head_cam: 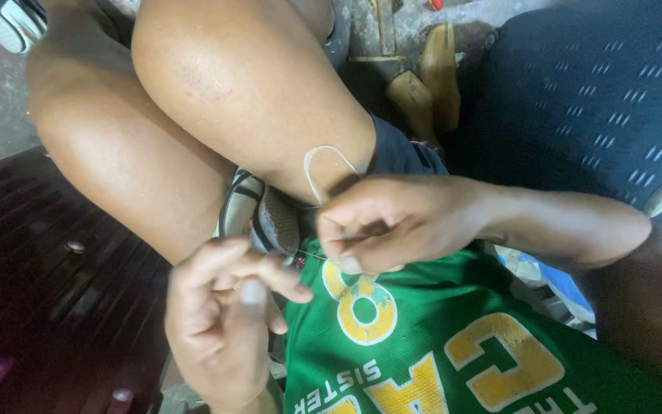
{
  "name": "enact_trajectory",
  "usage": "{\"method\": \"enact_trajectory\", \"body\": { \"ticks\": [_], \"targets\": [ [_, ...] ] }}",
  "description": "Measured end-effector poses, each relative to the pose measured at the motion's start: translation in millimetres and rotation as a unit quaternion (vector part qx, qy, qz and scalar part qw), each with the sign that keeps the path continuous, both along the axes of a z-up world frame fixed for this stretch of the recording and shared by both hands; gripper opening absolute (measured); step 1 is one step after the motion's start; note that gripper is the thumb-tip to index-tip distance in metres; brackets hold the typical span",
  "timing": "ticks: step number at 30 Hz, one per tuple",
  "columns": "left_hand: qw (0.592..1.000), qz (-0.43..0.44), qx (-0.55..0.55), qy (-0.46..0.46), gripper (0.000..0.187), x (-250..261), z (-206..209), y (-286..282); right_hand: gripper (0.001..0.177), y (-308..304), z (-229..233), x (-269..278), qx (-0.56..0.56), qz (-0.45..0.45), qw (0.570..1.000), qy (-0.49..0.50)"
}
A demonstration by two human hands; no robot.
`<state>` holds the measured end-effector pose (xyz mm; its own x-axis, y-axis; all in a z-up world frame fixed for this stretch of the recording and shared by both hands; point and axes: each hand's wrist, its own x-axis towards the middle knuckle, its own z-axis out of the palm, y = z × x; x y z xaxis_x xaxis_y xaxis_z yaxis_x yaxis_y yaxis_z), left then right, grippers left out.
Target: The person is repairing a white sneaker by hand-sewing the sole to the upper part. They use a needle and thread to stitch along the seam, repeatedly pulling the thread tight to secure the bond.
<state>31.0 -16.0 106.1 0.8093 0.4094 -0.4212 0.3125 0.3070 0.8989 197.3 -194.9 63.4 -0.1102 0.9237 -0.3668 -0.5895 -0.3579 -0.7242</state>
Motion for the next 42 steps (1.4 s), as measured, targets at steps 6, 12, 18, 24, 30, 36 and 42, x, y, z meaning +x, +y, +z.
{"method": "enact_trajectory", "body": {
  "ticks": [6, 12, 18, 24, 30, 36, 42],
  "targets": [
    [0.918, -0.212, 0.334, -0.003, 0.067, 16.4, 11.0, -7.7, 0.010, -6.4, 29.7, 11.6, 0.026, -0.032, 0.989, -0.144],
    [0.921, -0.151, 0.357, -0.032, 0.086, 17.2, 5.1, -16.8, 0.009, 24.1, 21.7, 0.7, 0.123, -0.084, 0.805, -0.574],
    [0.929, -0.145, 0.337, -0.052, 0.093, 9.9, -1.6, -16.8, 0.010, -11.7, 11.4, 81.1, -0.272, 0.073, 0.619, -0.733],
    [0.945, -0.138, 0.293, -0.049, 0.094, 16.4, 1.7, -15.4, 0.024, -13.3, 7.4, 50.5, -0.257, 0.145, 0.676, -0.675],
    [0.958, -0.129, 0.256, -0.023, 0.094, 19.5, 3.7, -11.3, 0.051, -2.8, 26.0, 3.6, -0.056, 0.021, 0.784, -0.617],
    [0.955, -0.119, 0.266, -0.054, 0.068, 15.2, 7.9, -8.5, 0.044, 6.8, 12.2, -15.2, 0.084, -0.067, 0.878, -0.467],
    [0.847, -0.023, 0.527, 0.061, 0.020, 0.6, -5.9, 25.4, 0.046, 7.9, 18.9, -1.3, 0.091, -0.140, 0.902, -0.397]
  ]
}}
